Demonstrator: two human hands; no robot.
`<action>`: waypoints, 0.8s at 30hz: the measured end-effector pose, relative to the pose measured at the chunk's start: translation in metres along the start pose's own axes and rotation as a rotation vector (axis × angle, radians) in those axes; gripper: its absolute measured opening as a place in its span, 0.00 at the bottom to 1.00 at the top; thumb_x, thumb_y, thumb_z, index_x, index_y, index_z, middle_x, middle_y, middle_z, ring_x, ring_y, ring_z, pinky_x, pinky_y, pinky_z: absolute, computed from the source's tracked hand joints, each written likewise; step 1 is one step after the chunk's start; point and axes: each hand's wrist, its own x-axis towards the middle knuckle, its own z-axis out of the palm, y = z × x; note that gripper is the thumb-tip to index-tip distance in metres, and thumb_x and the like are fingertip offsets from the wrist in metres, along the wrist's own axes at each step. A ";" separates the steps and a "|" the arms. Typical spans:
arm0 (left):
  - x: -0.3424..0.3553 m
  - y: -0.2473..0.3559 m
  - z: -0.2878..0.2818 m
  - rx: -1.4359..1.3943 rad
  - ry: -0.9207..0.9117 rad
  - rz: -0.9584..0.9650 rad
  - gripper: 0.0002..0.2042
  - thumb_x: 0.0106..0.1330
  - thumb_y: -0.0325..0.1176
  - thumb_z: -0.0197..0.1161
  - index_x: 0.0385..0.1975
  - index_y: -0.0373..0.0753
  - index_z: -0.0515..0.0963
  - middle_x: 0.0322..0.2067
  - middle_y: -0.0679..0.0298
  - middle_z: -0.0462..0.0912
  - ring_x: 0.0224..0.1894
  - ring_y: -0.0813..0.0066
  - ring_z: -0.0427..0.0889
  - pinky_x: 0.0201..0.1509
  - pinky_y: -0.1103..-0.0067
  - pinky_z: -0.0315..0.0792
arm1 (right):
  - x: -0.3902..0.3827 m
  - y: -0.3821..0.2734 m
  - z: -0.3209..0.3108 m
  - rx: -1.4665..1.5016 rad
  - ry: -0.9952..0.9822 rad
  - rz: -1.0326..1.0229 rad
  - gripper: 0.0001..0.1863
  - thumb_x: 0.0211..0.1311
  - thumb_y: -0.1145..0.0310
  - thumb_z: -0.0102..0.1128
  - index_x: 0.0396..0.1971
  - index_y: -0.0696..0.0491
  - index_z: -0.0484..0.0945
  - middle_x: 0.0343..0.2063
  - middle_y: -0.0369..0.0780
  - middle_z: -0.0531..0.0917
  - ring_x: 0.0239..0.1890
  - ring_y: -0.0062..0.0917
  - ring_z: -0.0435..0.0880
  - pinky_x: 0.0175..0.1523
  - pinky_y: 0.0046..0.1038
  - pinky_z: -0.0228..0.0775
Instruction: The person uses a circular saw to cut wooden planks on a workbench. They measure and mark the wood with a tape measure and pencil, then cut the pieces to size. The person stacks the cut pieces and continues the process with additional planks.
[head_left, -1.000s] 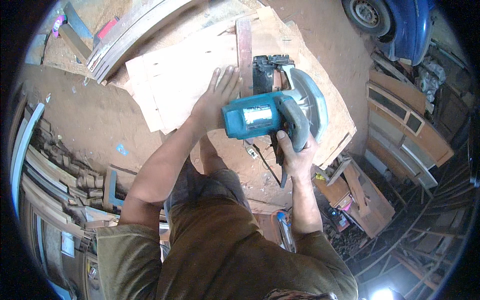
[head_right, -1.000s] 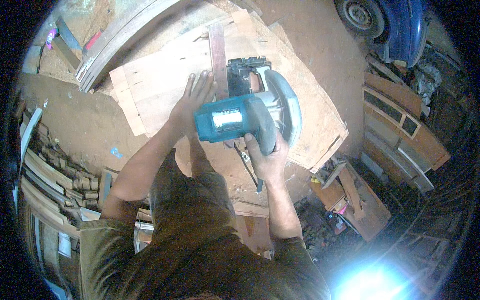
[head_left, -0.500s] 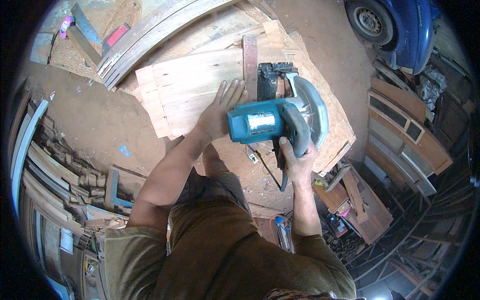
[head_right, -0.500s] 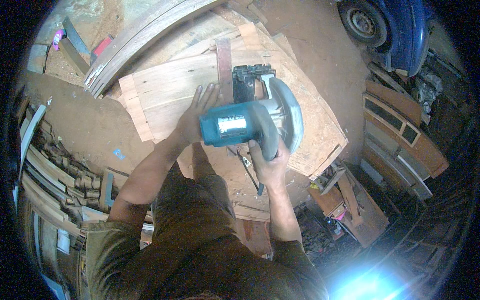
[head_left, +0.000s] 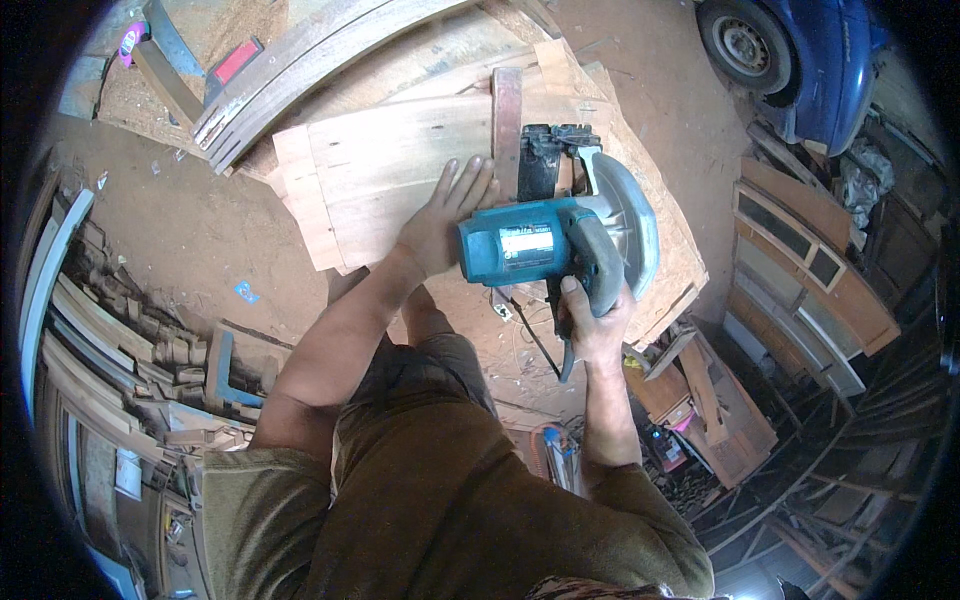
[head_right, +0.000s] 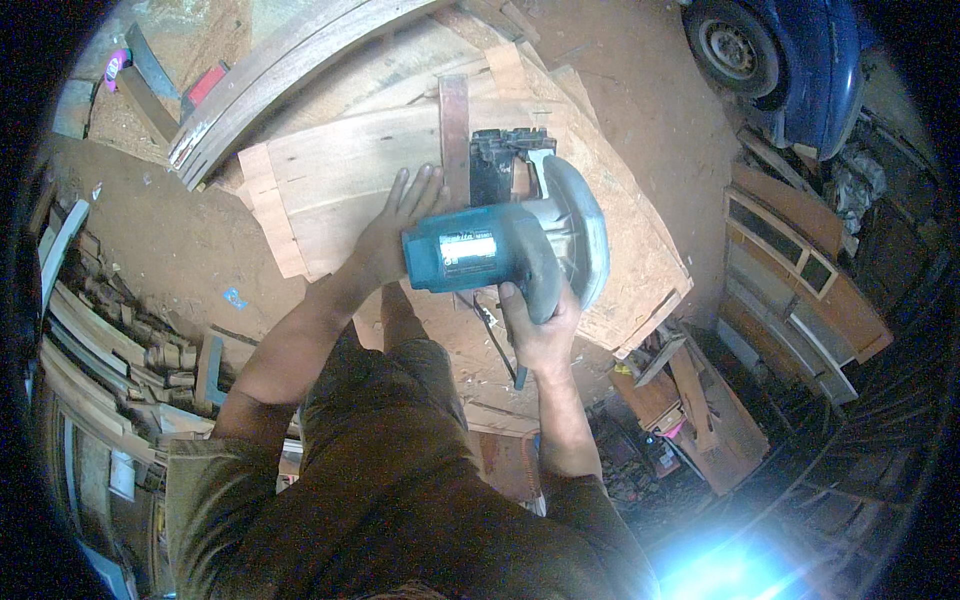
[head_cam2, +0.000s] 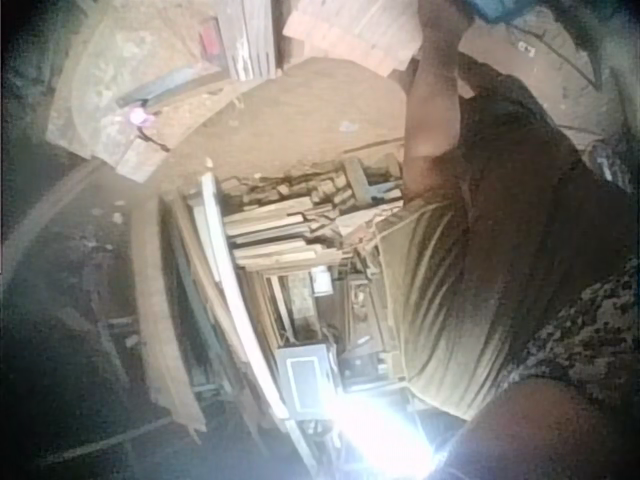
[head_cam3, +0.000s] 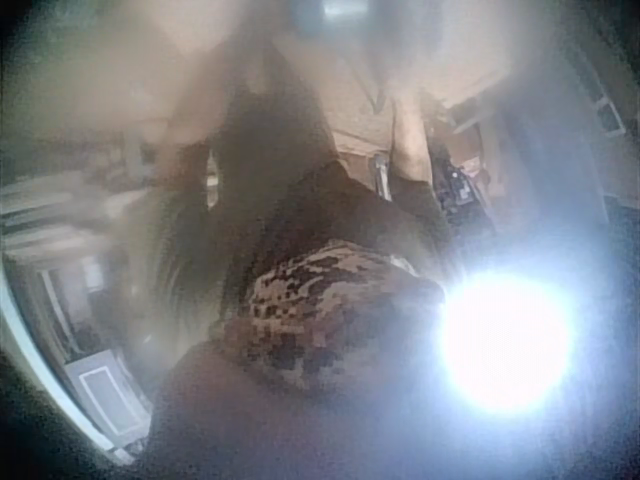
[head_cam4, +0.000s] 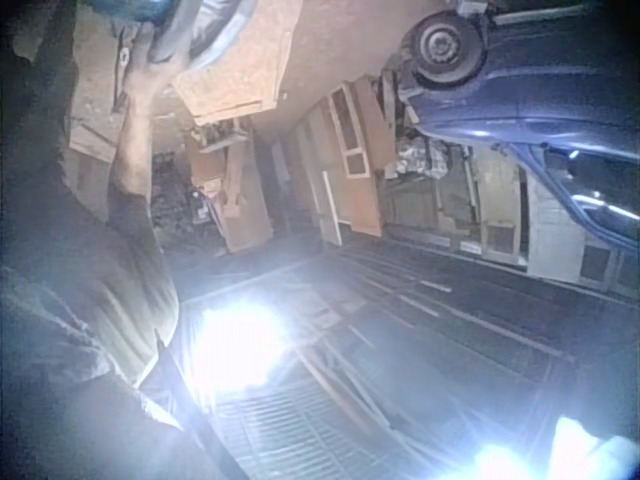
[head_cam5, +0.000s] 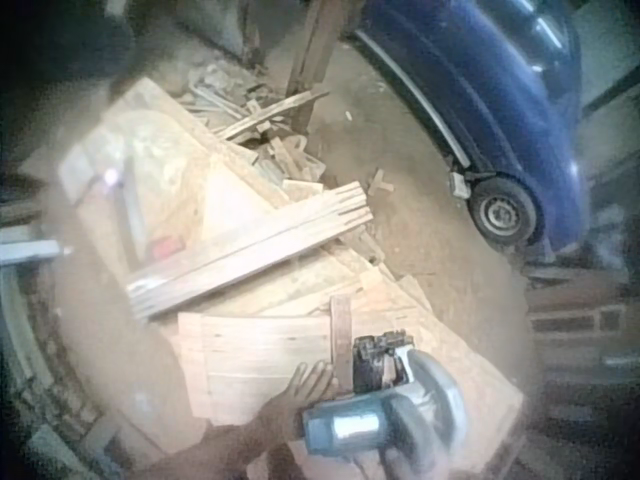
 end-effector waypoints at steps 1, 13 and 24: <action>0.000 0.001 0.000 0.030 -0.015 0.000 0.37 0.68 0.43 0.51 0.74 0.27 0.54 0.76 0.41 0.52 0.81 0.47 0.47 0.83 0.52 0.41 | 0.002 -0.002 -0.001 -0.002 -0.009 0.030 0.25 0.64 0.69 0.68 0.59 0.62 0.77 0.39 0.37 0.83 0.42 0.21 0.79 0.50 0.28 0.72; 0.000 -0.002 -0.001 -0.052 0.003 0.000 0.38 0.67 0.46 0.53 0.75 0.32 0.57 0.77 0.45 0.52 0.81 0.50 0.45 0.84 0.55 0.41 | 0.023 -0.022 0.002 -0.026 -0.026 -0.002 0.23 0.65 0.67 0.68 0.56 0.61 0.77 0.39 0.36 0.81 0.42 0.21 0.78 0.50 0.28 0.72; 0.002 -0.002 -0.004 -0.056 -0.003 -0.019 0.47 0.59 0.53 0.62 0.77 0.39 0.54 0.78 0.47 0.48 0.82 0.52 0.41 0.84 0.56 0.40 | 0.033 -0.027 0.003 -0.014 -0.018 -0.027 0.21 0.64 0.70 0.68 0.55 0.61 0.78 0.40 0.37 0.81 0.43 0.20 0.78 0.50 0.28 0.72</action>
